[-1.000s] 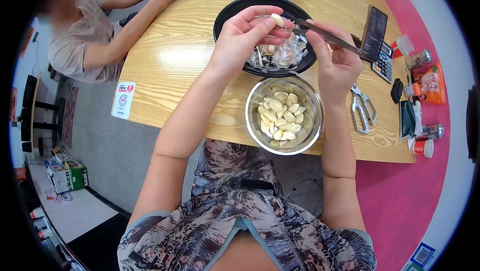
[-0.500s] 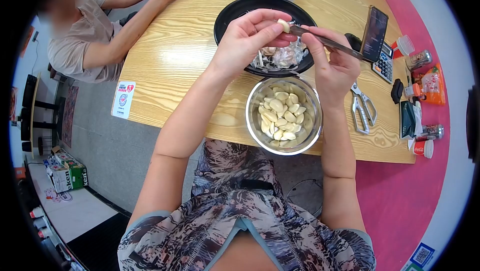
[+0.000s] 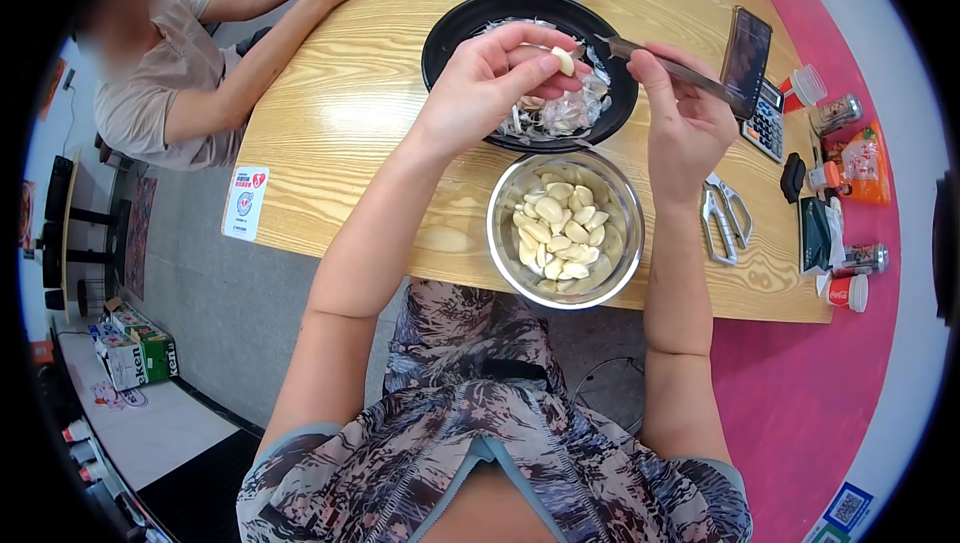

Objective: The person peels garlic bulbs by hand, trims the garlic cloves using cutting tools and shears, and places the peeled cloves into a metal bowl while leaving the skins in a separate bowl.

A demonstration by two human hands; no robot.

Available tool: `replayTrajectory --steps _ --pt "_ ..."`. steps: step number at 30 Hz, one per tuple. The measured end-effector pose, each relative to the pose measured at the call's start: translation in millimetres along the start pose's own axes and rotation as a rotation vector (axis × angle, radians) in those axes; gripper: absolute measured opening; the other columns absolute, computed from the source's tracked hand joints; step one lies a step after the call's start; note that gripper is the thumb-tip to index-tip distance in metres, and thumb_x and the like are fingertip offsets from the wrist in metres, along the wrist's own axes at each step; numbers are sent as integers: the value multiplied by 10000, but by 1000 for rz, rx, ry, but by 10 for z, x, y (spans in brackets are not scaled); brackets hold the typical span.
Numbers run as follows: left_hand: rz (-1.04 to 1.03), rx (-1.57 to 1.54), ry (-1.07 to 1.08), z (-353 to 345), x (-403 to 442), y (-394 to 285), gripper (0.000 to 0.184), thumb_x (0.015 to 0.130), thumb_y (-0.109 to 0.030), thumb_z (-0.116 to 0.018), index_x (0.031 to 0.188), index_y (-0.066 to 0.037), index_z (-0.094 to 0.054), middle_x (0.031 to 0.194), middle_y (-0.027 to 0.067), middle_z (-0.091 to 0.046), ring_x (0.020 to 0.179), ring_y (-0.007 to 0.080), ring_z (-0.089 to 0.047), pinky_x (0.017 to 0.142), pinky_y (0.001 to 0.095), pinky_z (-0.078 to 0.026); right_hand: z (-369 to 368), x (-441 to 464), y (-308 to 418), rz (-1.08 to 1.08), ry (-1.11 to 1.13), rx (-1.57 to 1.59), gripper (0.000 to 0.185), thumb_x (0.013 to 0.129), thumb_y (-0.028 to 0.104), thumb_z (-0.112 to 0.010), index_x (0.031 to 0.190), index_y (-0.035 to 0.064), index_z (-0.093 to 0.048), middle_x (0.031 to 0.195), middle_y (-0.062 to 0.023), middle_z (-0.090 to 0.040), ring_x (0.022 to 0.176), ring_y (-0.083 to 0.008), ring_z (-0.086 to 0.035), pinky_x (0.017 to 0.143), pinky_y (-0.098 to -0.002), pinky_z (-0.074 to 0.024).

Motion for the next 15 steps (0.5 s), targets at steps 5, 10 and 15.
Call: replayTrajectory --steps 5,10,15 --pt "-122 341 86 -66 -38 -81 198 954 -85 -591 1110 23 -648 1157 143 -676 1080 184 -642 903 290 -521 4 3 -64 -40 -26 33 126 847 2 -721 958 -48 -688 890 -85 -707 787 -120 -664 712 -224 -521" --pt "-36 350 308 -284 -122 -131 297 948 -78 -594 1229 13 -624 1212 111 -658 1103 186 -624 951 321 -497 21 -8 -70 -60 -41 1 131 849 21 -728 955 -45 -689 889 -86 -708 789 -121 -666 710 -227 -520" --pt "-14 175 60 3 -17 -48 308 964 -73 -566 1261 -2 -608 1140 98 -680 1030 135 -641 901 265 -505 -9 3 -102 -55 -23 -1 127 848 32 -732 948 -35 -692 861 -79 -709 760 -116 -667 696 -227 -525"
Point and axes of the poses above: each hand's wrist, its own x-axis towards the middle knuckle, its own z-axis out of the back of the hand, y = z × x, the point moved 8 cm from there along x, towards the middle knuckle
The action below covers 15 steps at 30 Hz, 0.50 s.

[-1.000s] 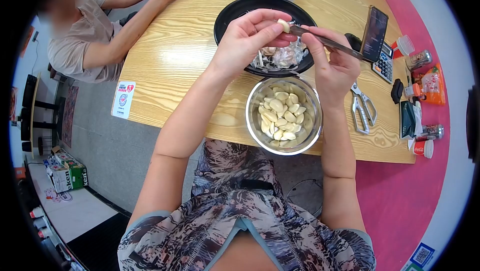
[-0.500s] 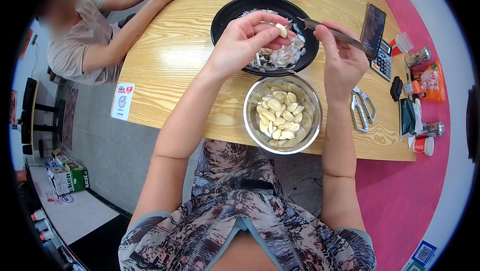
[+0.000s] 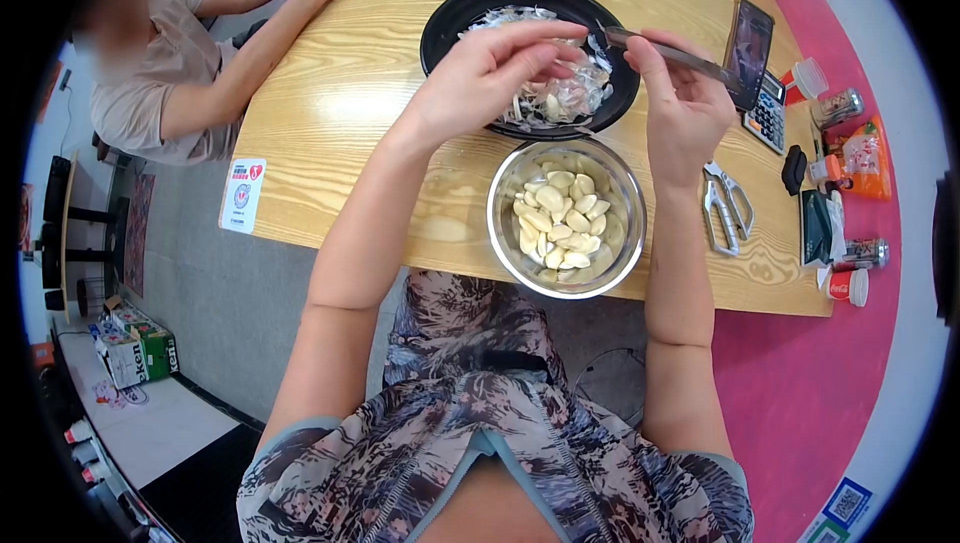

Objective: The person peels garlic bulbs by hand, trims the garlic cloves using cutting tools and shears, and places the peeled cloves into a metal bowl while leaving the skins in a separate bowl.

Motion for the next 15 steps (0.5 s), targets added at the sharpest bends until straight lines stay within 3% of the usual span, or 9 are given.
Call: replayTrajectory --steps 1,3,4,5,7,8,9,11,15 --pt "1 0 -2 40 7 24 308 964 -73 -566 1261 -2 -608 1140 98 -680 1030 135 -641 901 265 -505 2 3 -12 -1 2 1 127 848 32 -732 948 -35 -692 861 -79 -709 760 -116 -667 696 -227 -525" --pt "-16 524 -190 256 6 60 267 946 -60 -581 1197 8 -643 1077 91 -697 995 115 -644 869 255 -513 -38 3 -112 -74 75 17 124 846 36 -733 942 -31 -693 847 -72 -709 744 -107 -666 680 -217 -521" --pt "-51 593 -277 322 -6 49 195 903 -64 -618 1076 -17 -696 977 71 -709 907 121 -660 796 263 -522 -41 0 -136 -75 80 20 124 846 36 -733 942 -31 -693 847 -72 -709 744 -107 -666 680 -217 -521" --pt "-50 596 -283 349 -26 74 195 903 -64 -618 1076 -17 -696 977 71 -709 907 121 -660 796 263 -522 -55 -4 -173 -88 92 36 120 845 37 -733 937 -28 -694 842 -69 -708 741 -104 -664 674 -212 -516" --pt "-17 1023 -275 322 -32 -15 116 865 -79 -648 955 -50 -717 877 57 -677 800 171 -656 726 293 -519 -78 -1 -221 -98 105 58 116 843 38 -733 933 -26 -695 837 -67 -708 738 -100 -662 668 -208 -512" --pt "-138 1076 -229 227 -7 -72 75 809 -83 -682 876 -77 -715 814 62 -627 758 230 -626 683 339 -506 -88 -11 -254 -124 112 60 114 844 39 -731 932 -25 -695 832 -66 -708 734 -98 -661 664 -206 -508" --pt "-135 1078 -230 207 24 -86 75 809 -83 -682 876 -77 -715 814 62 -627 758 230 -626 683 339 -506 -87 -23 -292 -152 115 58 112 845 40 -730 930 -24 -695 828 -65 -707 730 -95 -659 660 -205 -505" --pt "-282 1107 18 -42 54 -132 91 773 -73 -699 862 -82 -714 807 59 -614 781 238 -619 681 358 -503 -91 -33 -321 -155 122 57 112 846 41 -729 930 -24 -695 825 -65 -707 728 -93 -658 658 -204 -503" --pt "-258 1145 221 -249 99 -68 124 751 -39 -687 851 -101 -722 823 72 -626 829 258 -628 711 381 -506 -88 -31 -338 -150 122 50 109 848 41 -726 929 -26 -695 822 -64 -708 730 -90 -658 656 -202 -500"
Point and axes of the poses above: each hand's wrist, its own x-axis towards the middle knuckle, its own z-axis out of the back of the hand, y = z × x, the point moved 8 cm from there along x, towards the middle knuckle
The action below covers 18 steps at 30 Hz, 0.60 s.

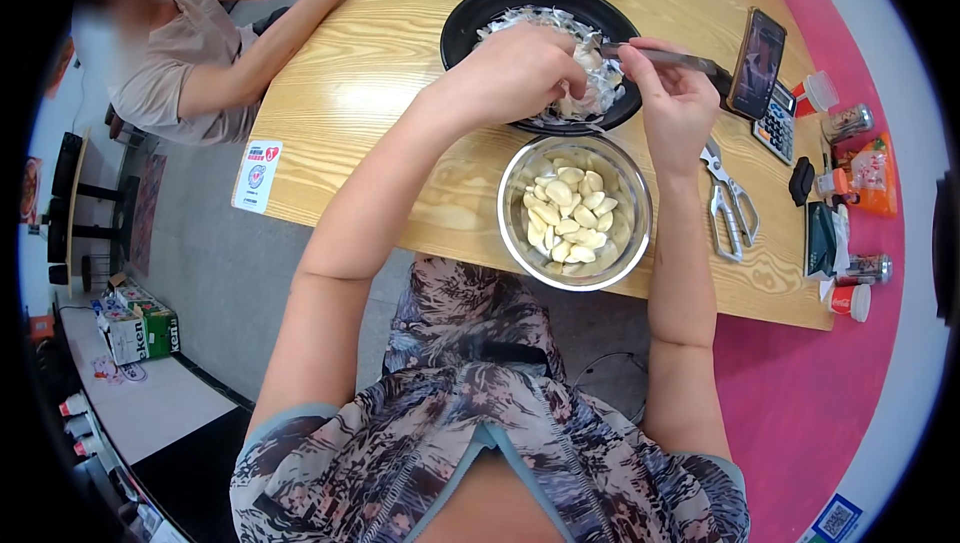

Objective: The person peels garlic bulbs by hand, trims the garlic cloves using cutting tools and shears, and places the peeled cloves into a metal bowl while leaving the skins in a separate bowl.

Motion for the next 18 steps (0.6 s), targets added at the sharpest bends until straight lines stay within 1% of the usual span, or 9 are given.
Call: replayTrajectory --steps 2,4,7,11,13,14,16,17,18 --pt "-15 5 39 -58 31 -6 141 757 -33 -673 861 -108 -730 830 79 -633 852 275 -633 730 395 -510 4 -6 4 -1 -10 16 107 848 40 -725 927 -25 -695 823 -63 -709 731 -90 -659 657 -202 -501" --pt "59 39 182 -148 46 24 145 765 -42 -663 876 -104 -733 851 83 -642 866 285 -634 743 403 -511 4 1 1 -1 -15 30 105 848 39 -724 926 -25 -696 823 -62 -710 731 -90 -659 658 -202 -501" --pt "72 84 259 -230 60 23 152 772 -48 -652 891 -97 -732 875 86 -649 877 292 -634 758 406 -512 24 3 11 13 -21 25 108 848 38 -724 930 -25 -695 826 -63 -710 734 -87 -660 657 -199 -501" --pt "58 -9 202 -211 17 82 152 785 -63 -659 923 -80 -719 898 96 -651 870 294 -636 761 398 -512 54 14 9 32 -24 55 110 843 39 -730 929 -21 -700 826 -57 -709 730 -80 -656 653 -194 -499" --pt "140 -59 165 -139 -11 175 136 822 -84 -666 952 -54 -695 897 98 -644 843 273 -634 748 376 -507 53 14 13 33 -25 54 109 841 39 -731 928 -20 -702 826 -54 -709 728 -78 -655 653 -193 -498" --pt "138 -59 167 -129 -24 191 136 822 -84 -666 952 -54 -695 897 98 -644 843 273 -634 748 376 -507 50 12 28 29 -28 55 108 840 40 -732 926 -18 -703 825 -52 -710 727 -77 -654 653 -194 -499" --pt "145 -136 123 -28 -35 172 123 858 -104 -667 957 -32 -673 875 93 -630 806 246 -620 725 348 -494 56 10 36 26 -31 57 106 839 40 -733 924 -16 -705 825 -50 -710 725 -76 -653 654 -194 -499" --pt "152 -247 120 5 -69 151 117 869 -107 -669 952 -24 -667 847 84 -611 777 226 -600 703 332 -479 62 11 34 29 -33 53 106 839 41 -733 924 -15 -705 823 -51 -711 725 -75 -652 654 -195 -500" --pt "152 -247 121 45 -70 110 117 869 -107 -669 952 -24 -667 847 84 -611 777 226 -600 703 332 -479 61 11 31 31 -33 50 105 839 41 -733 924 -15 -706 822 -52 -712 725 -75 -652 653 -196 -501"
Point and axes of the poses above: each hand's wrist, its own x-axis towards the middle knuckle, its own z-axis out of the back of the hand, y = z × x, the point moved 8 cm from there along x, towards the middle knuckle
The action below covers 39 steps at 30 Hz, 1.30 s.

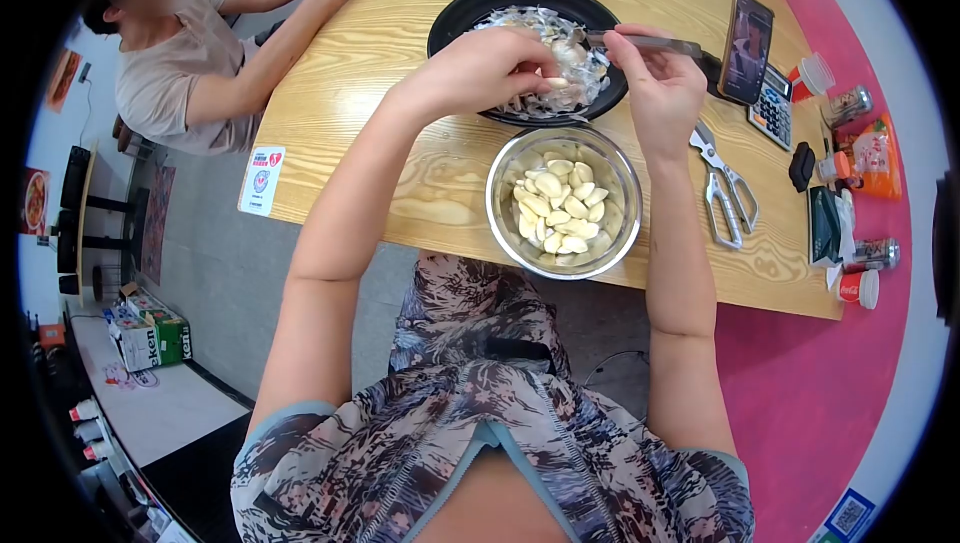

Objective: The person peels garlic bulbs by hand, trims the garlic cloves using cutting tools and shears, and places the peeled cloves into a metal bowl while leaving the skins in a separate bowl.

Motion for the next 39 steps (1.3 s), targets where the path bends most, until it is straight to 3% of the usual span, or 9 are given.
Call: replayTrajectory --steps 5,13,16,19,22,23,28,30,39 --pt "-237 -150 73 -1 -118 -388 109 842 -74 -677 945 -67 -714 800 55 -551 771 208 -570 683 321 -456 -5 3 -48 -11 -4 10 105 837 45 -738 920 -11 -708 814 -52 -713 723 -74 -652 648 -200 -503" --pt "-233 -130 94 -64 -146 -269 251 803 -2 -663 1018 -106 -741 769 53 -521 753 202 -545 700 324 -461 -32 -6 -29 -14 41 -12 103 834 44 -738 912 -15 -704 817 -51 -713 722 -74 -651 655 -205 -507" --pt "-58 -7 -57 43 -62 97 293 812 -9 -654 1076 -114 -724 797 73 -573 765 231 -572 697 341 -479 -117 -7 -62 -43 180 -89 121 807 60 -750 899 -4 -707 811 -64 -713 713 -119 -657 663 -250 -516" --pt "21 203 -106 95 -30 291 241 823 -52 -661 1049 -106 -726 844 89 -649 799 252 -624 721 362 -500 -289 -50 -12 29 403 -495 180 737 133 -778 882 42 -722 815 -100 -697 747 -219 -649 701 -345 -504" --pt "255 188 66 -20 -10 484 216 820 -86 -664 1026 -104 -727 894 104 -696 836 265 -659 747 381 -515 -312 -117 -118 58 463 -652 194 737 176 -792 873 54 -726 839 -91 -695 814 -222 -634 773 -352 -474" --pt "229 208 27 21 -2 456 215 818 -91 -663 1023 -105 -727 899 104 -703 833 272 -664 748 383 -518 -291 -115 -119 64 414 -604 205 735 214 -801 864 71 -729 862 -72 -690 885 -235 -603 837 -356 -433" --pt "235 325 -178 248 60 348 177 818 -122 -658 981 -101 -726 898 97 -701 843 277 -660 755 383 -518 -168 -34 95 115 241 -525 176 756 207 -790 859 78 -730 882 -55 -694 890 -236 -607 833 -357 -433" --pt "15 279 -193 176 138 206 140 812 -138 -661 932 -89 -715 895 89 -691 870 272 -649 766 375 -516 -150 -39 54 89 230 -553 169 761 197 -786 858 72 -728 888 -61 -697 876 -235 -615 829 -358 -437" --pt "234 311 176 -142 175 394 162 786 -159 -687 935 -97 -705 958 74 -640 907 261 -642 803 376 -511 -148 -19 87 135 201 -477 174 757 160 -791 864 43 -721 863 -93 -703 815 -246 -661 756 -347 -491"
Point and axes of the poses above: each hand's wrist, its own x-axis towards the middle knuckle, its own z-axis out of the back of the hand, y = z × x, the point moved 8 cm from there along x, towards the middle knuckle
